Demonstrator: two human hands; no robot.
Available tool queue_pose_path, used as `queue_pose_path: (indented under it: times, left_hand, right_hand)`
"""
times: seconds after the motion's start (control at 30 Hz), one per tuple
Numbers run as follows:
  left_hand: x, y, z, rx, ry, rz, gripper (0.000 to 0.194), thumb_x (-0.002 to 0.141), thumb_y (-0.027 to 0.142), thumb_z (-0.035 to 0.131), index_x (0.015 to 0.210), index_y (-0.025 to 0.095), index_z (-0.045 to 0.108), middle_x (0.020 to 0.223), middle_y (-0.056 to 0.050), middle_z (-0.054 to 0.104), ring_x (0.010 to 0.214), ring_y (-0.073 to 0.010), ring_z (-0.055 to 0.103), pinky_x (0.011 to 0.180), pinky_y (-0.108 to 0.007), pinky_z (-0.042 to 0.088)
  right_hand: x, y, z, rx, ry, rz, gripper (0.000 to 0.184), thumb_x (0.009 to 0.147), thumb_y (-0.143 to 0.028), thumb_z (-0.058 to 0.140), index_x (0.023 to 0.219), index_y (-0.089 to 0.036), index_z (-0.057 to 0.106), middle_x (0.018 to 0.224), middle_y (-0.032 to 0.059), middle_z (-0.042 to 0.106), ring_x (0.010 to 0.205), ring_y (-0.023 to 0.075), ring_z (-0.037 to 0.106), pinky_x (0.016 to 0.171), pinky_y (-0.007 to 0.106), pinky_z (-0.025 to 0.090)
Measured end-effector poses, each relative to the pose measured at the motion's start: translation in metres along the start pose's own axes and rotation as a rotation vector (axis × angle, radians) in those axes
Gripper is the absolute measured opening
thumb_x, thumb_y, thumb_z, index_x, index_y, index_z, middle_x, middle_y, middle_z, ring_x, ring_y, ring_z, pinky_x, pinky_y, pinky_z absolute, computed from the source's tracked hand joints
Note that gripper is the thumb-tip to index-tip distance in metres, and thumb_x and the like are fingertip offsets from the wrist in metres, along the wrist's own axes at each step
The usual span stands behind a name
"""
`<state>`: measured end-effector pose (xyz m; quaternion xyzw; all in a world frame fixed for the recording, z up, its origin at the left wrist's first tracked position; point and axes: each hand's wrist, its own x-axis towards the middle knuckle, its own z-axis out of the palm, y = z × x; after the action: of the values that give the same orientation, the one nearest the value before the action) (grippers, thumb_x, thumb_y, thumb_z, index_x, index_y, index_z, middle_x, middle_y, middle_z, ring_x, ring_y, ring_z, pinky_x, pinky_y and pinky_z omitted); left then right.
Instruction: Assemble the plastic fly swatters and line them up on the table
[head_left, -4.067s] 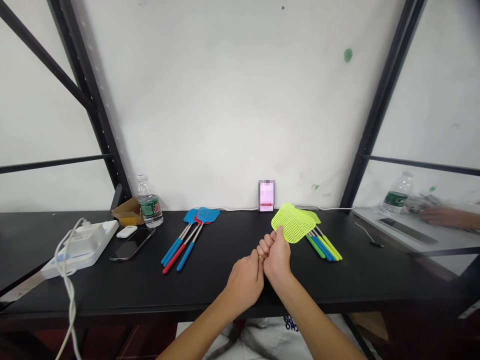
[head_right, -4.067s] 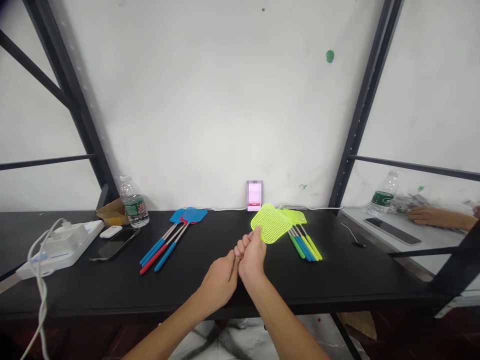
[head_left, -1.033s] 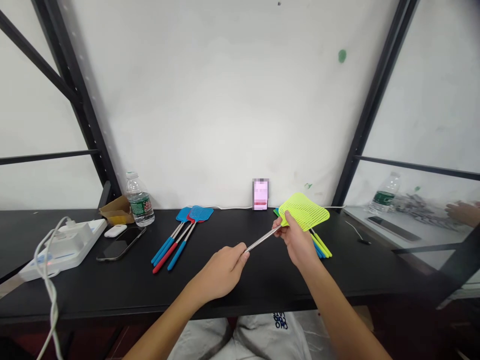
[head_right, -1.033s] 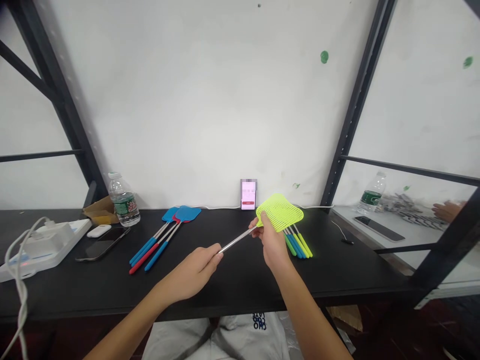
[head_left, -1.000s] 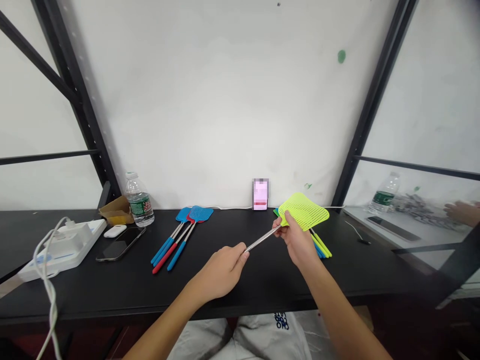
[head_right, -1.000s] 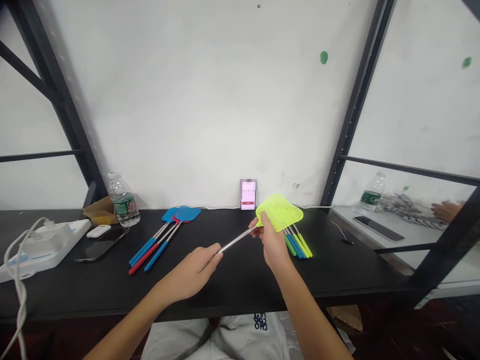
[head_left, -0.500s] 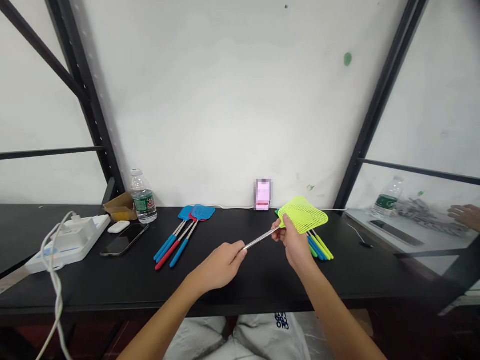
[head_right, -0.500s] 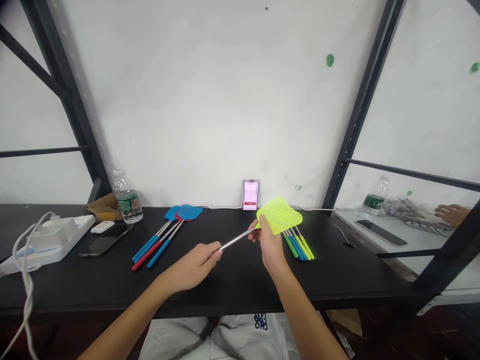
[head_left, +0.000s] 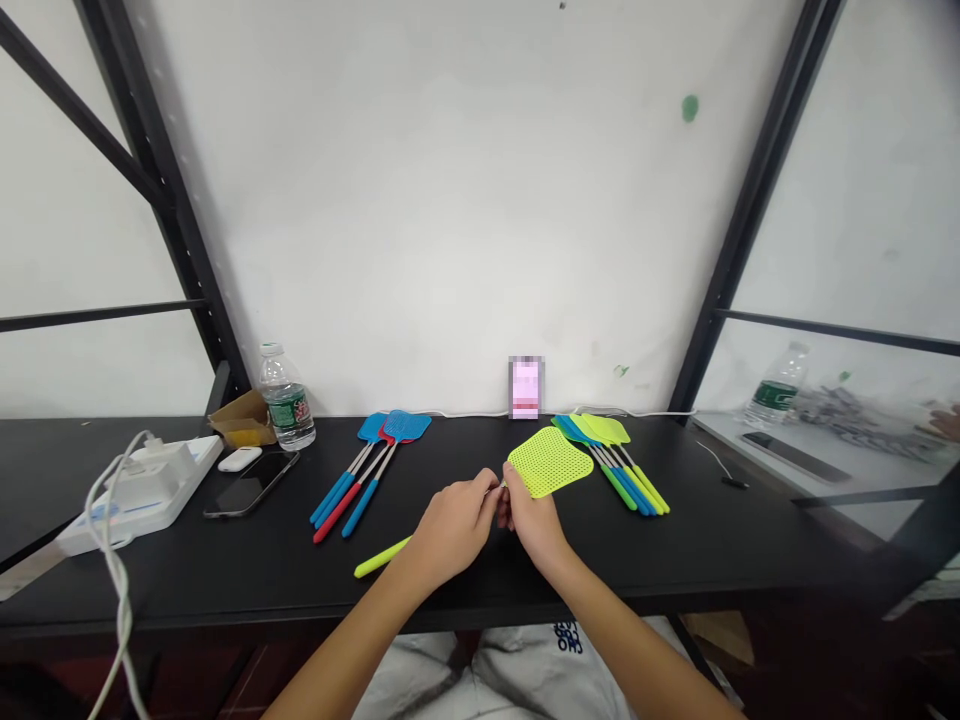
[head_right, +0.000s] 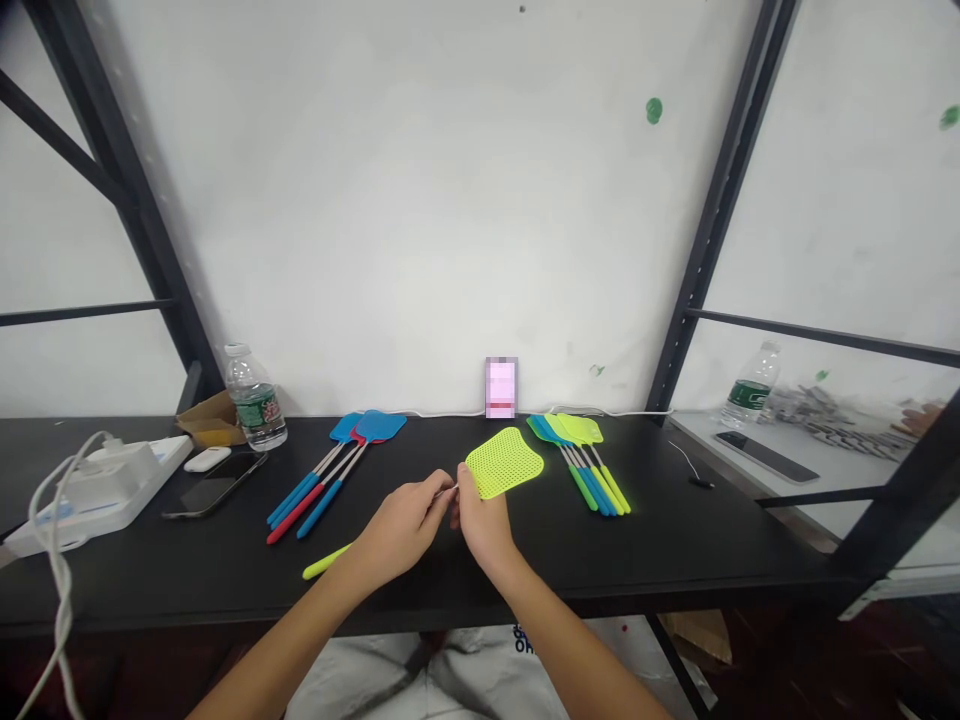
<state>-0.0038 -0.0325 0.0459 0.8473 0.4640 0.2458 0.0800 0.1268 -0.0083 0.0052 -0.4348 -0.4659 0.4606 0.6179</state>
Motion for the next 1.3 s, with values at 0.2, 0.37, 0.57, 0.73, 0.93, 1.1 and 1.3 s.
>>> queue_pose_path:
  times: [0.2, 0.37, 0.57, 0.73, 0.93, 1.1, 1.3]
  left_hand:
    - [0.004, -0.013, 0.011, 0.103, 0.020, -0.023, 0.028, 0.098, 0.032, 0.033, 0.083, 0.023, 0.054, 0.080, -0.003, 0.067, 0.073, -0.0172, 0.062, 0.064, -0.025, 0.036]
    - [0.006, -0.015, 0.015, 0.126, 0.044, -0.015, 0.028, 0.098, 0.033, 0.033, 0.081, 0.023, 0.053, 0.081, -0.002, 0.067, 0.075, -0.0172, 0.061, 0.065, -0.025, 0.034]
    - [0.006, -0.013, 0.018, 0.143, 0.042, -0.004, 0.030, 0.099, 0.034, 0.031, 0.081, 0.023, 0.053, 0.081, -0.002, 0.066, 0.076, -0.0176, 0.061, 0.065, -0.026, 0.033]
    - [0.003, -0.024, 0.015, 0.284, 0.110, -0.049, 0.032, 0.100, 0.034, 0.027, 0.089, 0.024, 0.055, 0.086, -0.003, 0.067, 0.074, -0.0185, 0.062, 0.060, -0.027, 0.030]
    - [0.004, -0.031, 0.014, 0.406, 0.115, -0.080, 0.035, 0.100, 0.035, 0.024, 0.092, 0.022, 0.056, 0.083, -0.004, 0.065, 0.070, -0.0170, 0.061, 0.056, -0.028, 0.024]
    - [0.003, -0.026, 0.027, 0.447, 0.134, 0.013, 0.036, 0.101, 0.034, 0.024, 0.089, 0.022, 0.055, 0.076, -0.002, 0.062, 0.066, -0.0150, 0.060, 0.054, -0.028, 0.022]
    - [0.002, -0.027, 0.031, 0.450, 0.194, 0.077, 0.032, 0.100, 0.032, 0.028, 0.085, 0.022, 0.054, 0.074, -0.001, 0.061, 0.063, -0.0146, 0.059, 0.053, -0.028, 0.022]
  right_hand:
    - [0.001, 0.009, 0.002, -0.058, -0.060, 0.114, 0.049, 0.084, -0.053, 0.052, 0.050, -0.020, 0.043, 0.042, -0.0026, 0.043, 0.035, 0.0111, 0.044, 0.037, 0.024, 0.030]
    - [0.003, 0.008, 0.000, 0.005, -0.056, 0.092, 0.048, 0.083, -0.052, 0.053, 0.049, -0.021, 0.039, 0.040, -0.0042, 0.040, 0.034, 0.0098, 0.040, 0.037, 0.024, 0.029]
    - [-0.003, 0.010, 0.008, 0.116, -0.043, 0.061, 0.047, 0.082, -0.053, 0.057, 0.052, -0.020, 0.039, 0.043, -0.0058, 0.038, 0.035, 0.0084, 0.038, 0.037, 0.023, 0.028]
    - [0.021, -0.002, -0.021, 0.246, 0.229, 0.036, 0.045, 0.081, -0.052, 0.058, 0.057, -0.022, 0.034, 0.043, -0.0087, 0.032, 0.032, 0.0069, 0.031, 0.033, 0.021, 0.021]
    - [0.055, -0.029, -0.086, 0.122, 0.283, 0.042, 0.044, 0.078, -0.042, 0.063, 0.055, -0.022, 0.030, 0.041, -0.0095, 0.030, 0.032, 0.0057, 0.030, 0.032, 0.019, 0.021]
    - [0.051, -0.014, -0.084, -0.357, -0.177, 0.203, 0.039, 0.079, -0.040, 0.060, 0.052, -0.019, 0.041, 0.041, -0.0041, 0.041, 0.032, 0.0086, 0.043, 0.032, 0.018, 0.023]
    - [0.057, -0.003, -0.087, -0.668, -0.254, 0.242, 0.043, 0.082, -0.047, 0.054, 0.053, -0.016, 0.051, 0.048, 0.0021, 0.053, 0.033, 0.0092, 0.047, 0.032, 0.020, 0.022]
